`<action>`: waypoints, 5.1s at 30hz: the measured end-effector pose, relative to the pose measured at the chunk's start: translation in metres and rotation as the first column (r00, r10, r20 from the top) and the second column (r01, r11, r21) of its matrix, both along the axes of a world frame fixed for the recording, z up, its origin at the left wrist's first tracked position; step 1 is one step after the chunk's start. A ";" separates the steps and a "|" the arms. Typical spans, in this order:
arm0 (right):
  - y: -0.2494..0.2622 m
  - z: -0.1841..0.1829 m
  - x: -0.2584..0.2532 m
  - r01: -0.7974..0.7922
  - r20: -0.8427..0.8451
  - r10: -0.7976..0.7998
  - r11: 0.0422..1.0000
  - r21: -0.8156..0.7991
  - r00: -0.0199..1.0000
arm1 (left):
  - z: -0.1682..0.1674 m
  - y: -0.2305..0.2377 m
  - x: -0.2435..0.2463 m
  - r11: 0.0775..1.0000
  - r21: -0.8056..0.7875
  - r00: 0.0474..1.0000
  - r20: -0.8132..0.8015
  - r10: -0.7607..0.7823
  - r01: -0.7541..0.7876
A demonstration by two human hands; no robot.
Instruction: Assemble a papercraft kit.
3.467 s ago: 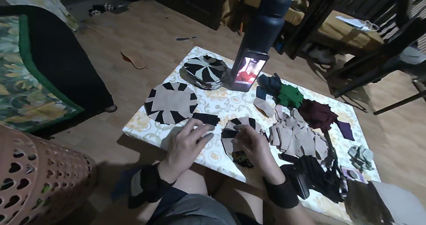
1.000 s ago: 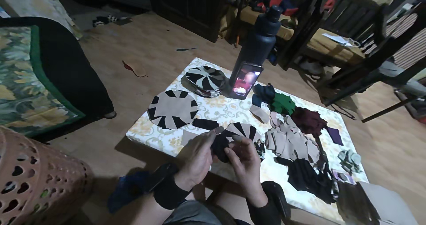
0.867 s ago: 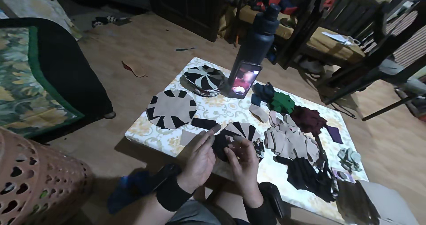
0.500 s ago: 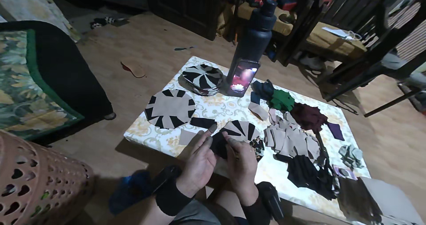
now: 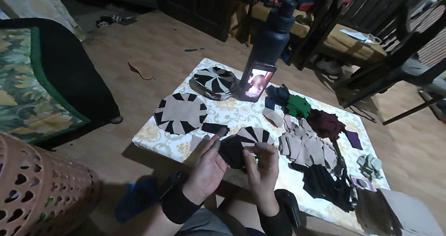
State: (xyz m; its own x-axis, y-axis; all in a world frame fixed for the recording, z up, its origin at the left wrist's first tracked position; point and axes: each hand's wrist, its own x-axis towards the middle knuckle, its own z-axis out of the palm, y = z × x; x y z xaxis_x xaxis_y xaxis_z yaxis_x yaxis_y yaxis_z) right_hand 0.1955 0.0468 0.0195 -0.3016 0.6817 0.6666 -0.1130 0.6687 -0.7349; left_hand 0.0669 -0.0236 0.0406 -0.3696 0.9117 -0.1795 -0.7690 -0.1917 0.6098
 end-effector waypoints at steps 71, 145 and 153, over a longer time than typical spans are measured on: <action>0.053 0.010 0.037 -0.043 0.597 0.157 0.979 -0.200 0.787 | -0.047 0.015 -0.028 0.995 0.019 -0.353 -0.935 -0.016 -0.097; 0.020 0.035 0.022 -0.551 -0.365 0.415 0.578 -0.602 0.833 | 0.016 0.010 -0.040 0.963 0.188 0.373 -0.922 0.105 0.195; 0.053 0.027 0.028 -0.176 0.226 0.272 0.912 -0.369 0.936 | -0.001 0.018 -0.028 0.999 -0.053 0.150 -0.987 -0.053 0.003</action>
State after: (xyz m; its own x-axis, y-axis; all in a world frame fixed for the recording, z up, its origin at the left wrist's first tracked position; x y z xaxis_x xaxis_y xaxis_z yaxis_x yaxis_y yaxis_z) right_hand 0.2233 0.0994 0.0462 -0.6061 0.7440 0.2811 0.0017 0.3546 -0.9350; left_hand 0.0392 -0.0056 0.0400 -0.2302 0.9290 0.2898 0.4869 -0.1479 0.8608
